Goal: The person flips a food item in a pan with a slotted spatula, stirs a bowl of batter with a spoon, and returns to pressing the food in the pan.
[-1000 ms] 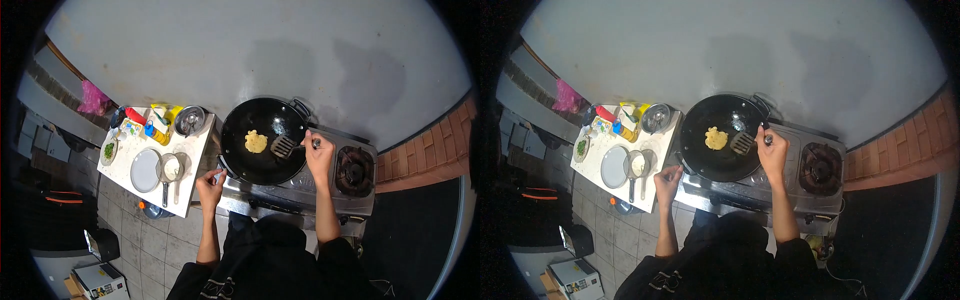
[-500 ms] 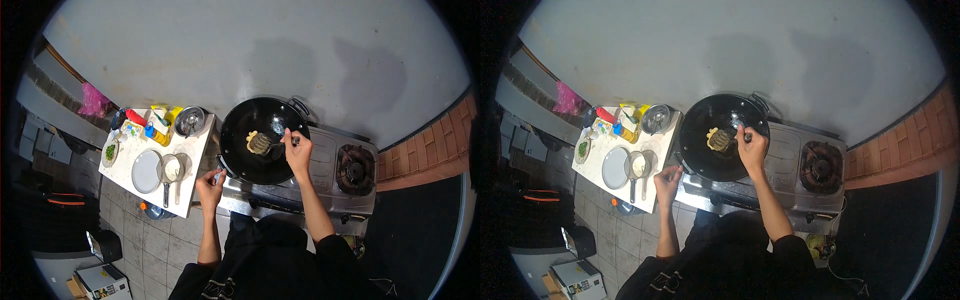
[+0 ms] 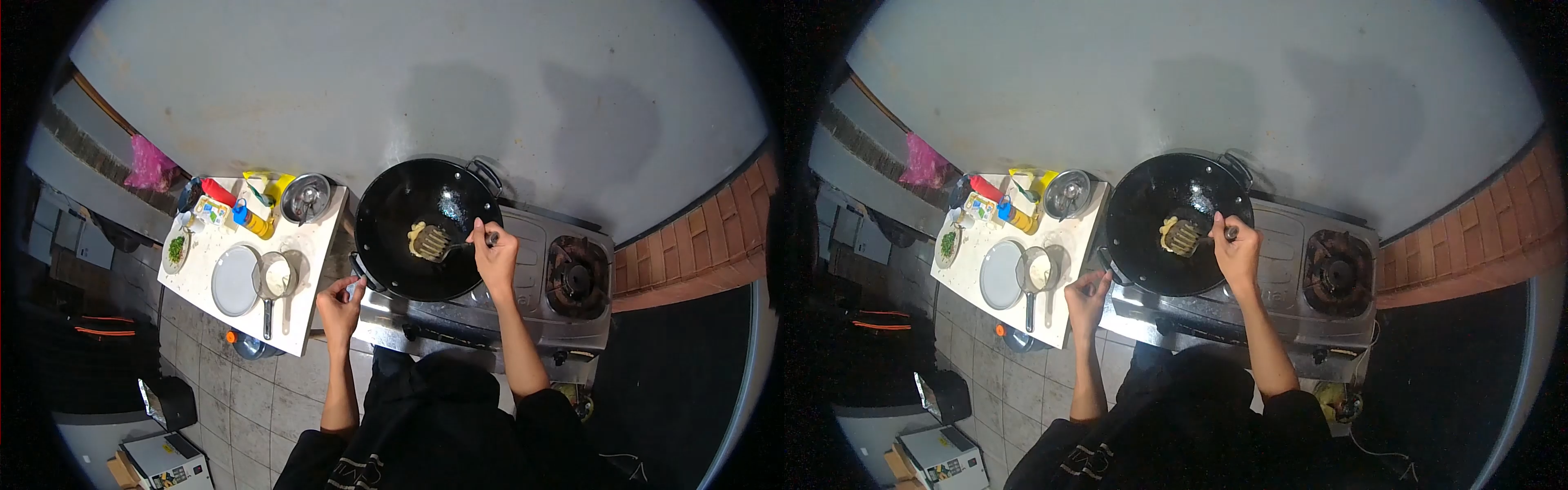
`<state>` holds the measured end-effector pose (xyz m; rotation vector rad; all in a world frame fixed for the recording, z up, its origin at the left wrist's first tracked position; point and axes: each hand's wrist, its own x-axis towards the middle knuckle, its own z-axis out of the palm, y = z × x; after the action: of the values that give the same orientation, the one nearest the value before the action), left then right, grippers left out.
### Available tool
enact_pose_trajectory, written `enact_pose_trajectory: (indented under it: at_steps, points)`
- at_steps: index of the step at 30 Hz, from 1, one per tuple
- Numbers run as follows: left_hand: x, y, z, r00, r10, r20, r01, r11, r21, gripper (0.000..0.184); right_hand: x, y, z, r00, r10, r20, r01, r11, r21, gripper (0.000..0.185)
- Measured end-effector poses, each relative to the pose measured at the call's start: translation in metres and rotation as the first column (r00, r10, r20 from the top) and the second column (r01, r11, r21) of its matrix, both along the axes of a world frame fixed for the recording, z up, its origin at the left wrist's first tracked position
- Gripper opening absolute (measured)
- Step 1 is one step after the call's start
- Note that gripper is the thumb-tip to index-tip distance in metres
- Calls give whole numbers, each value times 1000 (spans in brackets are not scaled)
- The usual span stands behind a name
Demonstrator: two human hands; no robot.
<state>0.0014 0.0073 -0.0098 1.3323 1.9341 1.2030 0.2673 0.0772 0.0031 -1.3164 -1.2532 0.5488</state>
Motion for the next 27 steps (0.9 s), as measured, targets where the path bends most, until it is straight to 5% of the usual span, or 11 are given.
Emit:
enact_pose_trajectory:
  at_steps: [27]
  points:
    - [3,1,8,1000,22,20,-21,998,-53,27,6,-1,0,996,-53,-76,58,996,60,32]
